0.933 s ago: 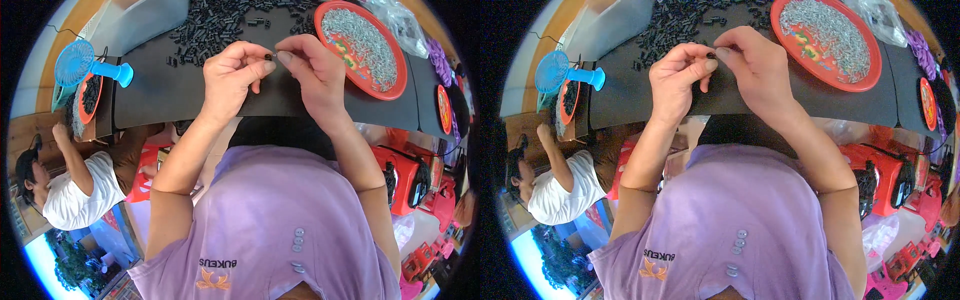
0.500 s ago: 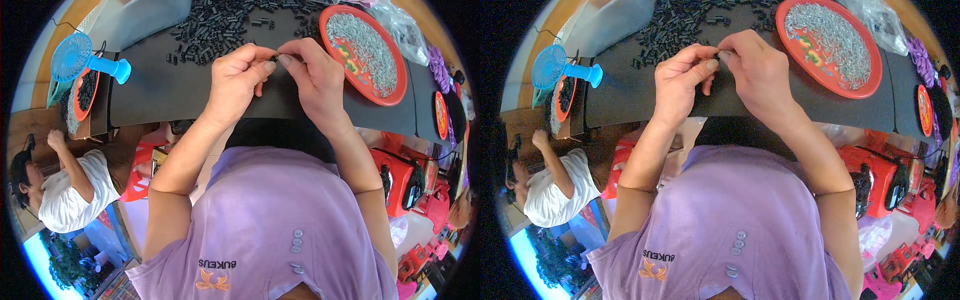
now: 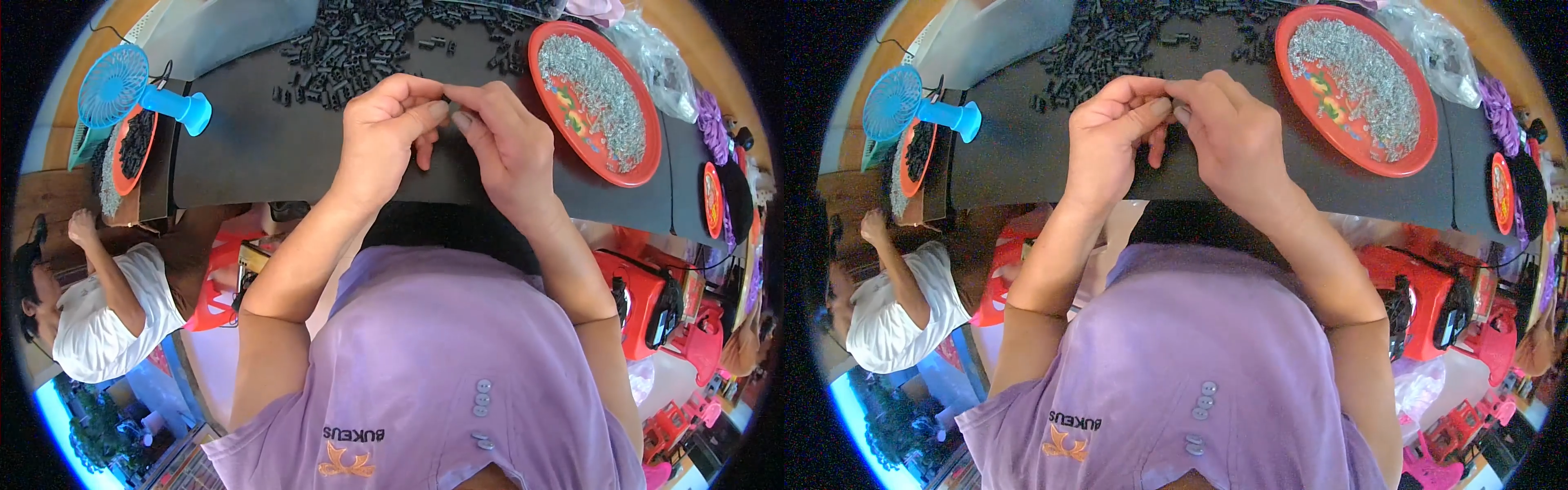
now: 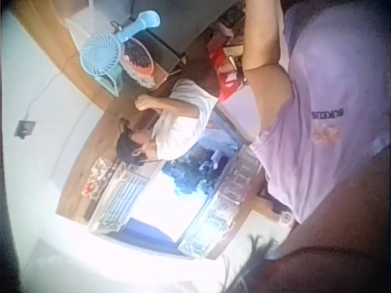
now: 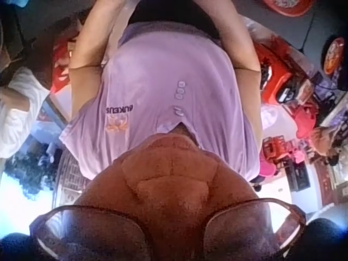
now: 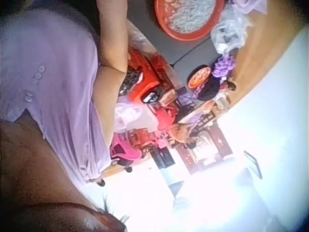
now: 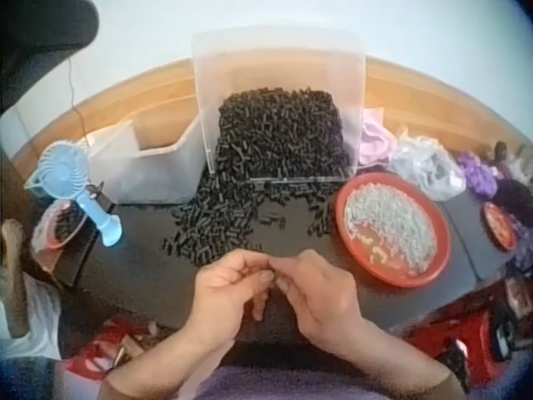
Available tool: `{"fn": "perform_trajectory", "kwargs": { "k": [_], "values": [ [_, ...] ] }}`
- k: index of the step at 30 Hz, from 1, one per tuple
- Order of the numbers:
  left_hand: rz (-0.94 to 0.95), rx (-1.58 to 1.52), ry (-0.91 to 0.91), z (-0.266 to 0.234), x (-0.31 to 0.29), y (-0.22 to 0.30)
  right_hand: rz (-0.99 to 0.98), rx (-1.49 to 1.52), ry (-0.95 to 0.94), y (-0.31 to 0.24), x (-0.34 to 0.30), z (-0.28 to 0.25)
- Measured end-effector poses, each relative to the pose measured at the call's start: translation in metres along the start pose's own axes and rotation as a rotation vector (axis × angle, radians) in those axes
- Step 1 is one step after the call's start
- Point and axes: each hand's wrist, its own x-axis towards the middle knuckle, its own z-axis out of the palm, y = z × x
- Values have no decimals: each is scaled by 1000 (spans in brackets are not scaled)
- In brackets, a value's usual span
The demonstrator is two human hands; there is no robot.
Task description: The person assembles small plastic sleeves and metal pins by hand at a workbench.
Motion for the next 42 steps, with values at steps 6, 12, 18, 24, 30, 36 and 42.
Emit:
{"fn": "perform_trajectory", "kwargs": {
  "k": [6,12,18,24,30,36,42],
  "values": [
    [-92,-99,-53,-3,-1,5,131,157,5,0,3,-1],
    [-237,-252,-110,-12,0,9,30,50,-71,-1,8,-5],
    [-258,-332,-134,-14,0,8,78,66,-141,-7,15,-12],
    [-287,-347,-183,-17,-1,10,33,71,-175,-11,22,-19],
    [-302,-439,-243,-23,-2,4,233,154,-469,-10,47,-36],
    [-275,-332,-243,-14,-1,6,-39,-525,-405,89,122,-11],
    [-261,-256,-223,-15,-4,3,-53,-987,-575,103,128,13]
  ]
}}
